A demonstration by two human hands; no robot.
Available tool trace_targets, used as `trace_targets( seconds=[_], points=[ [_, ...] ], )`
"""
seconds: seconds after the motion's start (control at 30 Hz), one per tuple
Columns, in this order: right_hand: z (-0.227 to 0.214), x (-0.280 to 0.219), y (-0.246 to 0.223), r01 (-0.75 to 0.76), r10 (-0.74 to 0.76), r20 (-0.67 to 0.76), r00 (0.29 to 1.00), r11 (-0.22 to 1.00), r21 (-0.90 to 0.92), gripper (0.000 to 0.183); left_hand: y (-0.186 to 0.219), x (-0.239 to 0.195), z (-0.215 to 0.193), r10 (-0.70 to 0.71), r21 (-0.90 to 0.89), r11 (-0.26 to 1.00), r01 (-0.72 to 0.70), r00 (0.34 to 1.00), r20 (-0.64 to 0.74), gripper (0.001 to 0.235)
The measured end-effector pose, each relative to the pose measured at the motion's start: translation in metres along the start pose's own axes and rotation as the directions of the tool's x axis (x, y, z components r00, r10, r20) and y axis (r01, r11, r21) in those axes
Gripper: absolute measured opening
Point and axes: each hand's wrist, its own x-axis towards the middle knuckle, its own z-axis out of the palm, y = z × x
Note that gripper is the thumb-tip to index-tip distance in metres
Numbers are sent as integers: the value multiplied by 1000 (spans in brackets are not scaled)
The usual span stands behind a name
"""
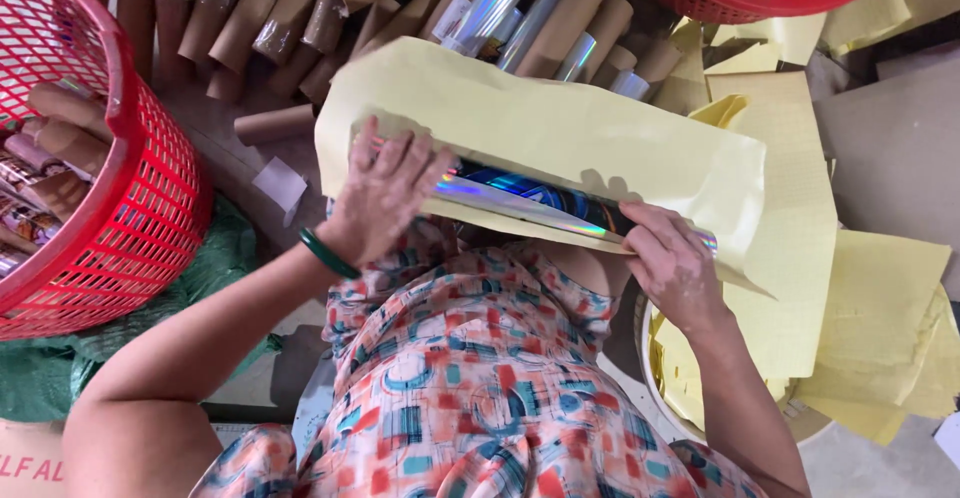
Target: The person takes decorated cardboard tubes and wraps them by hand in sheets of yellow paper while sitting on the floor.
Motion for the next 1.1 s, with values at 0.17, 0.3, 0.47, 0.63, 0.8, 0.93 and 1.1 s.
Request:
trace_targets(
  seconds=[0.17,0.3,0.47,0.63,0.8,0.93,1.1],
  points=[
    [6,-5,-1,34,-36,-62,997,999,-28,20,-32,-7,10,-74,-247,968,40,989,-130,90],
    [4,-4,-5,54,-59,-55,997,995,-88,19,-51,-11,50,-134,-66,989,130,989,-60,72],
    [2,-9,-2,22,-27,-43,999,993,-119,20,-81,-2,87,-279,-325,931,168,901,-333,46],
    [5,-18,1,-24,18,-45,999,990,-138,20,-108,34,165,-606,-672,683,286,735,-303,28],
    [7,-20,0,79,-98,-83,992,977,-200,18,-119,56,197,-346,-788,-582,199,817,461,44],
    [5,-16,-7,54,-65,-50,997,980,-190,18,-127,57,191,-10,-561,-775,290,882,471,43],
    [11,-4,15,-48,49,16,999,997,-66,16,-147,55,158,-496,-811,192,553,768,406,35]
  ],
)
